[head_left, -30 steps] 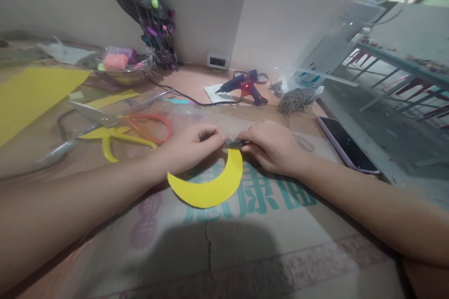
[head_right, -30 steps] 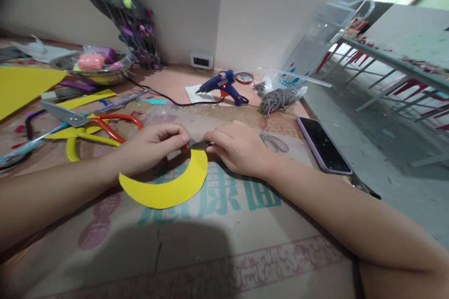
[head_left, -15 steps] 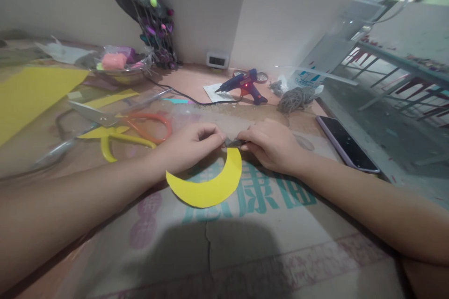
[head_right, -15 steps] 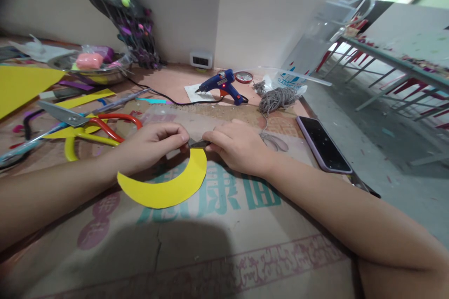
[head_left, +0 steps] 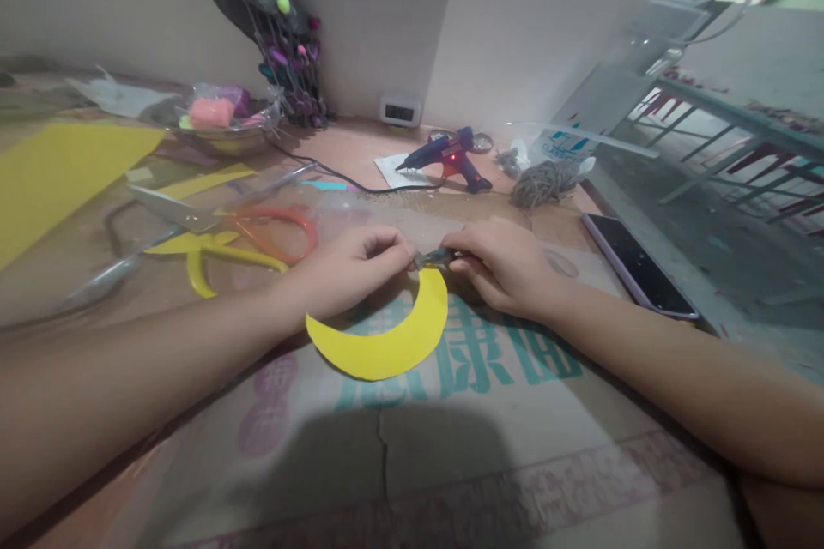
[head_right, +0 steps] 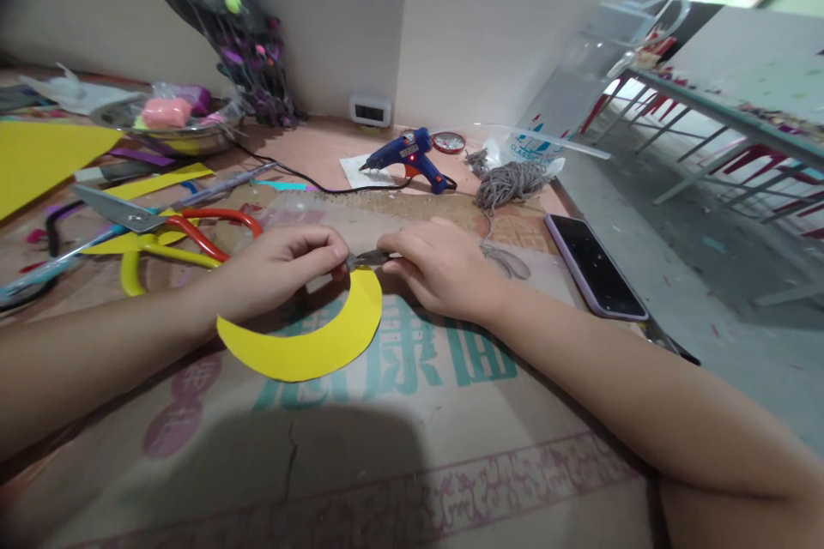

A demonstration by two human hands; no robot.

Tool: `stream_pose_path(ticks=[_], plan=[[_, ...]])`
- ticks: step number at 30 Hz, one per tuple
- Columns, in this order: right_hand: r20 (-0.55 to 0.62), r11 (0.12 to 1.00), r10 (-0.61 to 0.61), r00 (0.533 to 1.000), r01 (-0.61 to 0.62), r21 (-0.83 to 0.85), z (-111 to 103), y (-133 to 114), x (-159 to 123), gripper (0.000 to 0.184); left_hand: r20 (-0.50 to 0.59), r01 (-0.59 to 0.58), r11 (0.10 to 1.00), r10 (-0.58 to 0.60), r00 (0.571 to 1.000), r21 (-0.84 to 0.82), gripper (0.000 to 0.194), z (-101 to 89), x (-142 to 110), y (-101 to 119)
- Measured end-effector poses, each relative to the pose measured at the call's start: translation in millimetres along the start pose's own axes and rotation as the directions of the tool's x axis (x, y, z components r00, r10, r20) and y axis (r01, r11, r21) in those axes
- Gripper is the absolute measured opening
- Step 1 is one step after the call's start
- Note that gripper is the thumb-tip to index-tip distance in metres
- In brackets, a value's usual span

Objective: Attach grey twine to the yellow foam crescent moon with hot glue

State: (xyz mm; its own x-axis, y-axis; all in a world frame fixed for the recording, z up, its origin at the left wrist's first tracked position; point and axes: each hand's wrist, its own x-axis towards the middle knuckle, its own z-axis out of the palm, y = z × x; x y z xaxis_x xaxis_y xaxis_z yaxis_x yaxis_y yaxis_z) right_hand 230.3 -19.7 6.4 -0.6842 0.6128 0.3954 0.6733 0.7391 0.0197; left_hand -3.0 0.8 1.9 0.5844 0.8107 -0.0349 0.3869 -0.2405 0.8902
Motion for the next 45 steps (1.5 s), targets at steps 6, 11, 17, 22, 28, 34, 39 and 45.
stream_pose_path(ticks=[6, 11, 17, 22, 28, 34, 39, 45], plan=[[0.014, 0.999, -0.032, 0.999, 0.032, -0.002, -0.1, -0.1, 0.3, 0.028, -0.005, -0.016, 1.0, 0.016, 1.0, 0.007, 0.031, 0.2, 0.1, 0.6], [0.029, 1.0, -0.017, 0.999, 0.017, -0.007, 0.0, -1.0, 1.2, 0.028, -0.015, -0.018, 1.0, 0.019, 1.0, 0.024, 0.03, 0.2, 0.2, 3.1], [0.033, 0.999, -0.053, 0.998, 0.053, 0.001, -1.3, -3.2, 2.9, 0.026, -0.011, -0.045, 0.998, 0.045, 0.999, 0.049, 0.028, 0.1, 0.5, 2.4], [0.031, 0.998, -0.053, 0.998, 0.053, -0.02, -0.6, -3.8, 2.9, 0.024, -0.017, -0.051, 0.997, 0.052, 0.998, 0.052, 0.028, 0.3, 0.9, 1.6], [0.054, 0.996, -0.054, 0.997, 0.058, -0.07, 2.1, -1.5, 2.3, 0.022, 0.0, -0.038, 0.998, 0.038, 0.999, 0.054, 0.027, 0.1, 1.3, 1.2], [0.047, 0.992, -0.063, 0.997, 0.068, -0.103, 3.7, -0.1, 0.8, 0.021, 0.004, -0.038, 0.998, 0.038, 0.999, 0.052, 0.029, -0.2, 1.7, 1.3], [0.041, 0.993, -0.062, 0.997, 0.066, -0.1, 3.2, -1.7, 1.0, 0.022, 0.004, -0.026, 0.999, 0.026, 1.0, 0.028, 0.03, 0.5, 1.1, 1.1], [0.041, 0.996, -0.051, 0.998, 0.054, -0.067, 2.3, -2.6, 1.5, 0.023, 0.012, -0.004, 1.0, 0.004, 1.0, 0.001, 0.032, 0.4, 0.7, -1.7]])
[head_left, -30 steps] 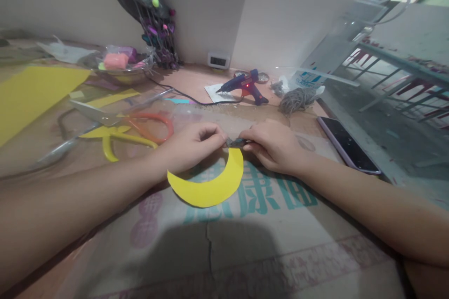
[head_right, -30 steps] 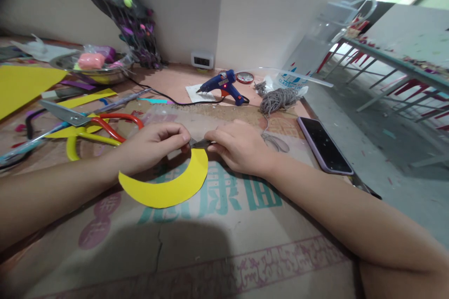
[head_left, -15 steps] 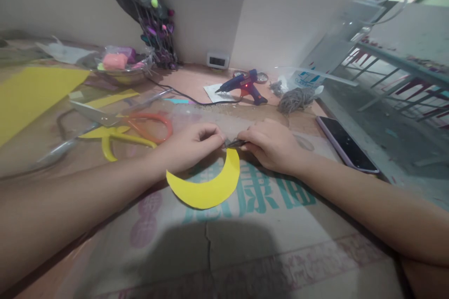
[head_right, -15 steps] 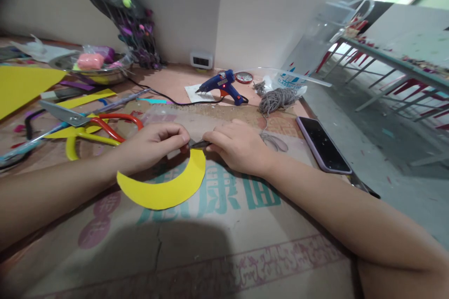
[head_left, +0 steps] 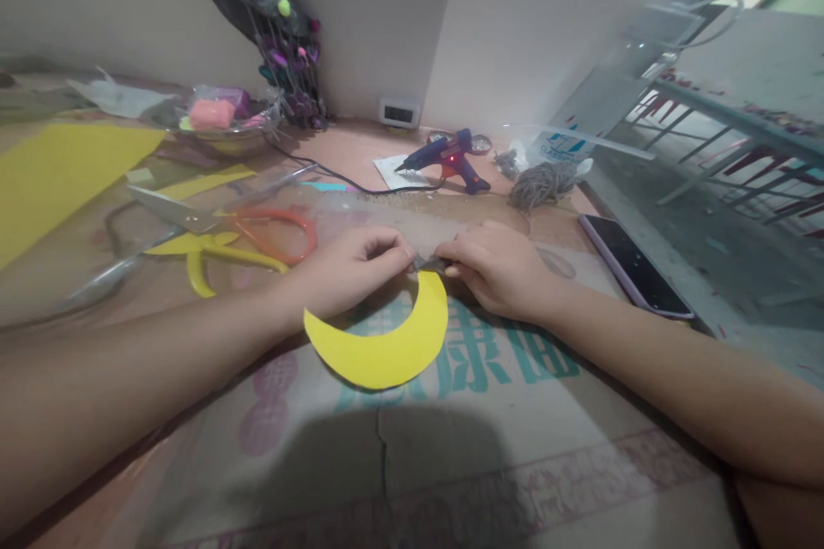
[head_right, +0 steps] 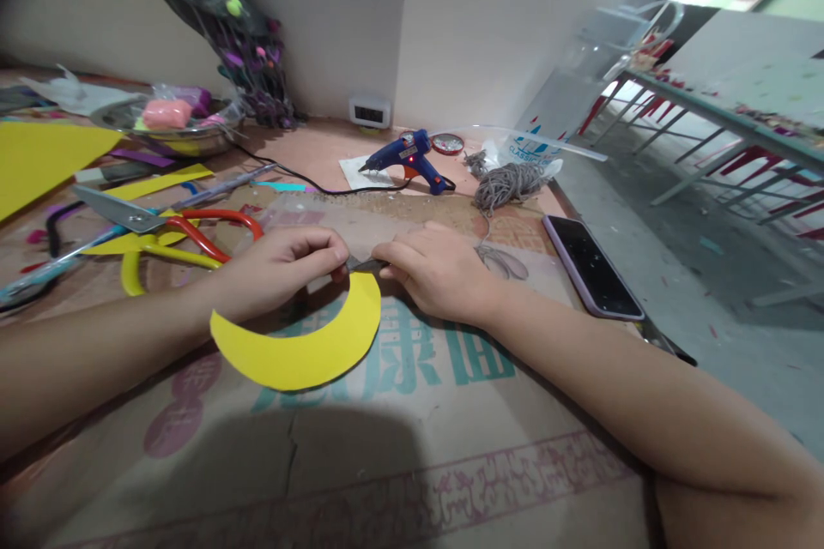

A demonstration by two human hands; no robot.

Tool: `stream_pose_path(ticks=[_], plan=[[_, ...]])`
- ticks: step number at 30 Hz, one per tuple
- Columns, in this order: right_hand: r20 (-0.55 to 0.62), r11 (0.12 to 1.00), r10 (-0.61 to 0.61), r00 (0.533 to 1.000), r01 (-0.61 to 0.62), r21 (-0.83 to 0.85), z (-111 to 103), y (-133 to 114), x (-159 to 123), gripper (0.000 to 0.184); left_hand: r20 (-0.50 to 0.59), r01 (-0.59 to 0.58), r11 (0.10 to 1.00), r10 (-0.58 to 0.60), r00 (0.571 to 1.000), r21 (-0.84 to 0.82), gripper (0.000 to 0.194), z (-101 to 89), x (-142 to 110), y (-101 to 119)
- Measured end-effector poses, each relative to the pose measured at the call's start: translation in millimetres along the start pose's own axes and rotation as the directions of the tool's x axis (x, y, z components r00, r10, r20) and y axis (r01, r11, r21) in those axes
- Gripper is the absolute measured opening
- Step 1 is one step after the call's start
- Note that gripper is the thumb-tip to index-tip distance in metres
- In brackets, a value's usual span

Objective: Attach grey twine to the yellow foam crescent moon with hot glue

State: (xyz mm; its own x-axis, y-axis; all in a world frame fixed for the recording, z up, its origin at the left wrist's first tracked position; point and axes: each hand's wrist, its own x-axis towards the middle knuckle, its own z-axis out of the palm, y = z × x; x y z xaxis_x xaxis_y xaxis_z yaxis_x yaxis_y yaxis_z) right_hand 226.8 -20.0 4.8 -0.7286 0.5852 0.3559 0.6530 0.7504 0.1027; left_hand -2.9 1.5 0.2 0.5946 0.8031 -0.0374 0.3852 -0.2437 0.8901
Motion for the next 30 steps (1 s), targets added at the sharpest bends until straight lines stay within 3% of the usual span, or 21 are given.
stream_pose_path(ticks=[11, 30], plan=[[0.011, 0.997, 0.004, 1.0, -0.004, 0.071, -2.1, 0.8, 0.0, 0.027, -0.001, -0.05, 0.998, 0.05, 0.999, 0.045, 0.028, 0.2, 0.0, 1.9], [-0.002, 0.999, -0.032, 0.999, 0.032, 0.002, -1.0, -1.4, 1.3, 0.025, 0.005, -0.046, 0.996, 0.046, 0.999, 0.081, 0.028, -0.1, 0.3, 3.6]])
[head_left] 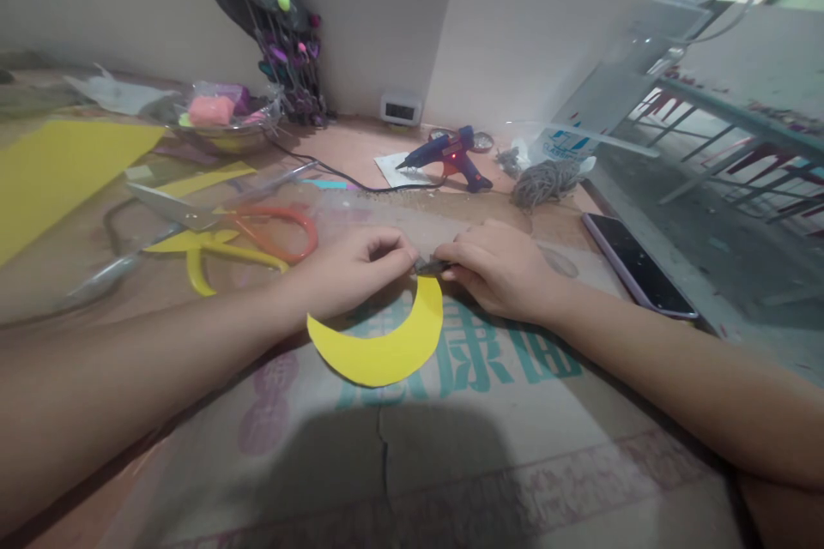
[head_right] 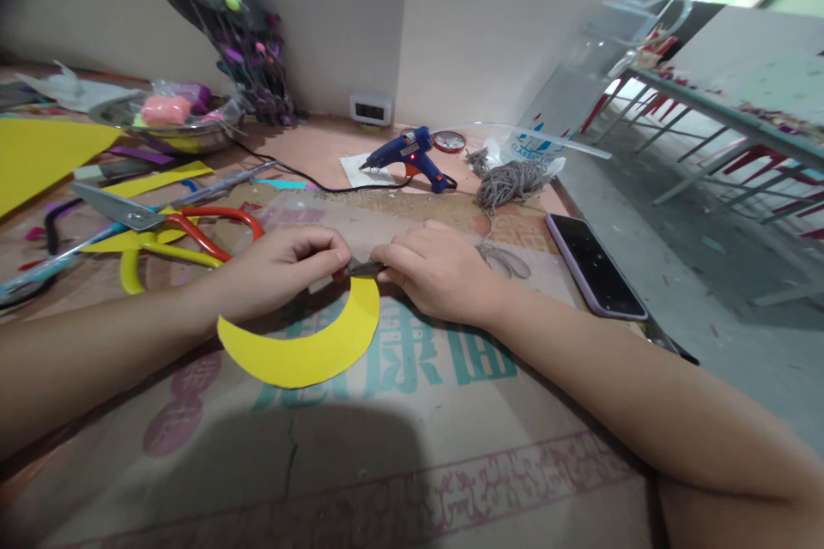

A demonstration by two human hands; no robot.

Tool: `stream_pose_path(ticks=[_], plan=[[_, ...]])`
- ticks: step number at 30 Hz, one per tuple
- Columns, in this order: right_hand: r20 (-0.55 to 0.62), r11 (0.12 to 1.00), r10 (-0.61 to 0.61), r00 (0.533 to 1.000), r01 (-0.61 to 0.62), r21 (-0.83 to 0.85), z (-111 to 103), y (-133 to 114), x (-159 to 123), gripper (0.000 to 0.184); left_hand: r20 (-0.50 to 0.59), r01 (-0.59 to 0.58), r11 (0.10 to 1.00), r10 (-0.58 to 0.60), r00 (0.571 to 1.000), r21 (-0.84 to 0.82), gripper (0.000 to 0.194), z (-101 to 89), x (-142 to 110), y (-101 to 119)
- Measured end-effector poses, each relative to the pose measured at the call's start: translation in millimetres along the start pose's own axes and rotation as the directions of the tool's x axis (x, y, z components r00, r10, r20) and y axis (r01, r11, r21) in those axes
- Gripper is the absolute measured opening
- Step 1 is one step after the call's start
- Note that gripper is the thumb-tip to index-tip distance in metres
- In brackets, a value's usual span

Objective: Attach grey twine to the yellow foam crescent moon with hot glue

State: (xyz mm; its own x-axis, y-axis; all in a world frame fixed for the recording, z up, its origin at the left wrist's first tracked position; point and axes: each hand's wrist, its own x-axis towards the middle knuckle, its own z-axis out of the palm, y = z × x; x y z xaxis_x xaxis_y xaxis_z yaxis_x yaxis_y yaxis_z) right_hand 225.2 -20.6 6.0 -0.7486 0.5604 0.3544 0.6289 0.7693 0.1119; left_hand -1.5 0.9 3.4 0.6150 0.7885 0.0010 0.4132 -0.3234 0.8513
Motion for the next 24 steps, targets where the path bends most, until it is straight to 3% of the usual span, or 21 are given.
stream_pose_path(ticks=[10, 13, 18, 24], plan=[[-0.008, 0.999, 0.005, 1.0, -0.005, -0.033, 1.9, 0.9, -1.1, 0.025, -0.003, -0.004, 1.0, 0.004, 1.0, -0.007, 0.028, 0.7, -0.1, -1.7], [-0.009, 0.999, 0.049, 0.999, -0.049, 0.014, 1.0, 1.6, -1.8, 0.027, 0.002, -0.009, 1.0, 0.009, 1.0, -0.011, 0.027, 1.0, 0.4, -3.3], [-0.114, 0.986, 0.139, 0.984, -0.126, 0.111, 1.1, 3.6, -5.7, 0.033, -0.008, -0.031, 0.999, 0.031, 0.999, -0.04, 0.027, 1.0, 0.4, -3.0], [-0.091, 0.98, 0.146, 0.985, -0.131, 0.147, -3.2, 0.9, -4.6, 0.041, -0.035, -0.057, 0.997, 0.055, 0.998, -0.052, 0.029, 1.1, 0.5, -1.8]])
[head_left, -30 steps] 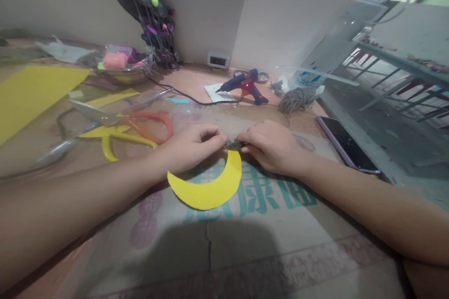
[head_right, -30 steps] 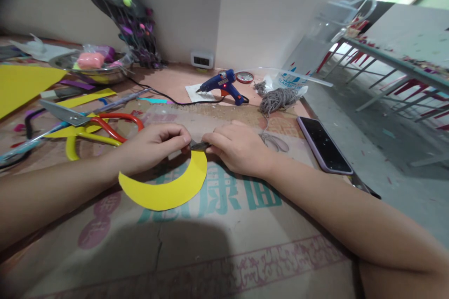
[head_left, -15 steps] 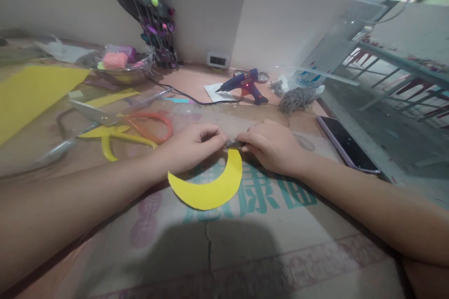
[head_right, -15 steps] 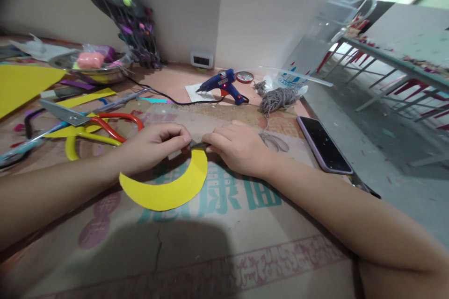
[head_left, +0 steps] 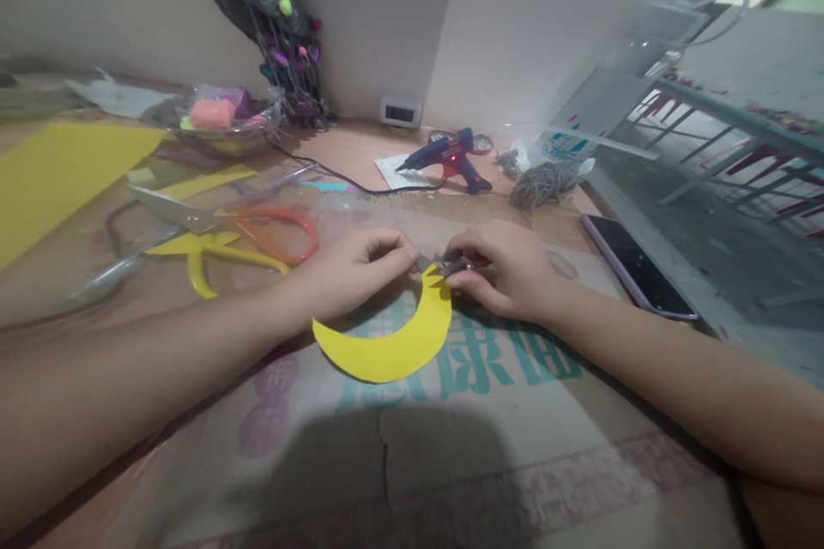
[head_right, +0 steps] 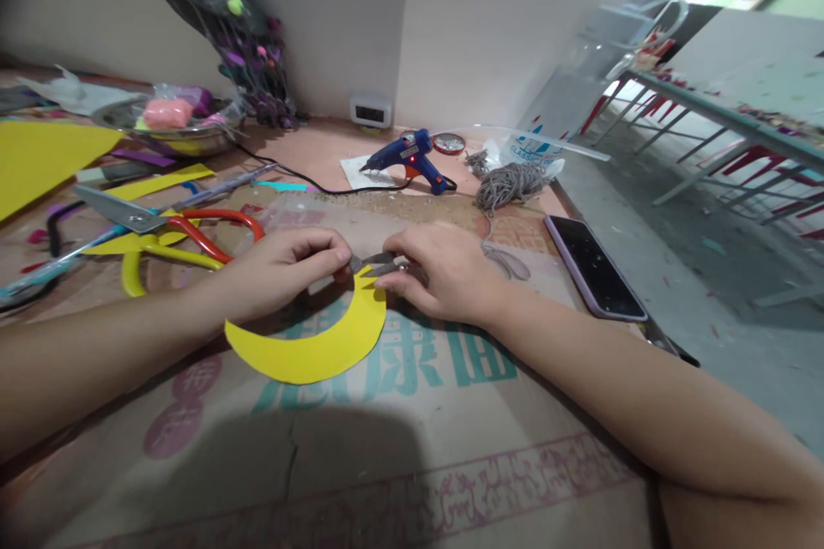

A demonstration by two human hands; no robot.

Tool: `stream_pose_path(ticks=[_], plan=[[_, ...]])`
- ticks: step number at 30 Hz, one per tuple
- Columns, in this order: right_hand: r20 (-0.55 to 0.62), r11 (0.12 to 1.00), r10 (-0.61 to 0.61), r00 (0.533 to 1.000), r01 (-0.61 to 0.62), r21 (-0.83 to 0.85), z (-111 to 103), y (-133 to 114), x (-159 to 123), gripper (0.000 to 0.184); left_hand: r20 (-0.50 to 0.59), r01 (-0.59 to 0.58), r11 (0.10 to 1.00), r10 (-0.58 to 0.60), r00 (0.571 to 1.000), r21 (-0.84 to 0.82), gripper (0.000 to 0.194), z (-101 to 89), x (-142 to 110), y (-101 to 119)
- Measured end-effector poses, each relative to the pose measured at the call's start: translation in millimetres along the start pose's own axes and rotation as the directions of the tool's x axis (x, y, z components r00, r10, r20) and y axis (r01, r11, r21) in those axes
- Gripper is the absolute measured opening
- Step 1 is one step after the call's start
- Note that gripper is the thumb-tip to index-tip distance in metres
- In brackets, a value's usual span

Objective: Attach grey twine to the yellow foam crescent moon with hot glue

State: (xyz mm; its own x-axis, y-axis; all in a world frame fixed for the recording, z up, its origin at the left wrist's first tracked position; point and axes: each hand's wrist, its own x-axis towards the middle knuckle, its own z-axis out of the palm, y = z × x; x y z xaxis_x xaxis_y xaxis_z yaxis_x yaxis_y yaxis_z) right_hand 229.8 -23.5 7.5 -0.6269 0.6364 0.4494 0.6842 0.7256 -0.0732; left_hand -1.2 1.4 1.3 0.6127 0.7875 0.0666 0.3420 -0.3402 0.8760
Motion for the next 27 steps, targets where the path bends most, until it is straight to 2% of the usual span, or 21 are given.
stream_pose_path(ticks=[4, 9, 12, 21, 27], plan=[[0.03, 0.999, 0.013, 0.999, -0.015, 0.051, 0.2, -1.7, 1.6, 0.045, -0.022, -0.024, 0.999, 0.024, 0.999, -0.03, 0.033, 0.2, 0.5, -3.2], [0.113, 0.944, 0.165, 0.98, -0.19, 0.271, 4.6, -2.3, 1.9, 0.027, -0.077, -0.026, 0.999, 0.023, 0.997, -0.027, 0.037, 0.6, 0.1, -5.1], [0.175, 0.908, 0.197, 0.965, -0.247, 0.338, 5.3, -3.0, 2.4, 0.023, -0.086, -0.029, 0.999, 0.026, 0.996, -0.028, 0.036, 0.8, 0.0, -4.2], [0.179, 0.961, 0.084, 0.98, -0.127, 0.245, 5.3, -1.9, 0.8, 0.007, -0.04, 0.07, 0.996, -0.068, 0.997, 0.046, 0.029, 0.2, -1.8, -0.7], [0.172, 0.953, 0.106, 0.979, -0.149, 0.264, 5.2, -2.5, 0.5, 0.008, -0.03, 0.014, 0.998, -0.012, 0.999, 0.06, 0.036, -0.4, -1.0, 1.1]])
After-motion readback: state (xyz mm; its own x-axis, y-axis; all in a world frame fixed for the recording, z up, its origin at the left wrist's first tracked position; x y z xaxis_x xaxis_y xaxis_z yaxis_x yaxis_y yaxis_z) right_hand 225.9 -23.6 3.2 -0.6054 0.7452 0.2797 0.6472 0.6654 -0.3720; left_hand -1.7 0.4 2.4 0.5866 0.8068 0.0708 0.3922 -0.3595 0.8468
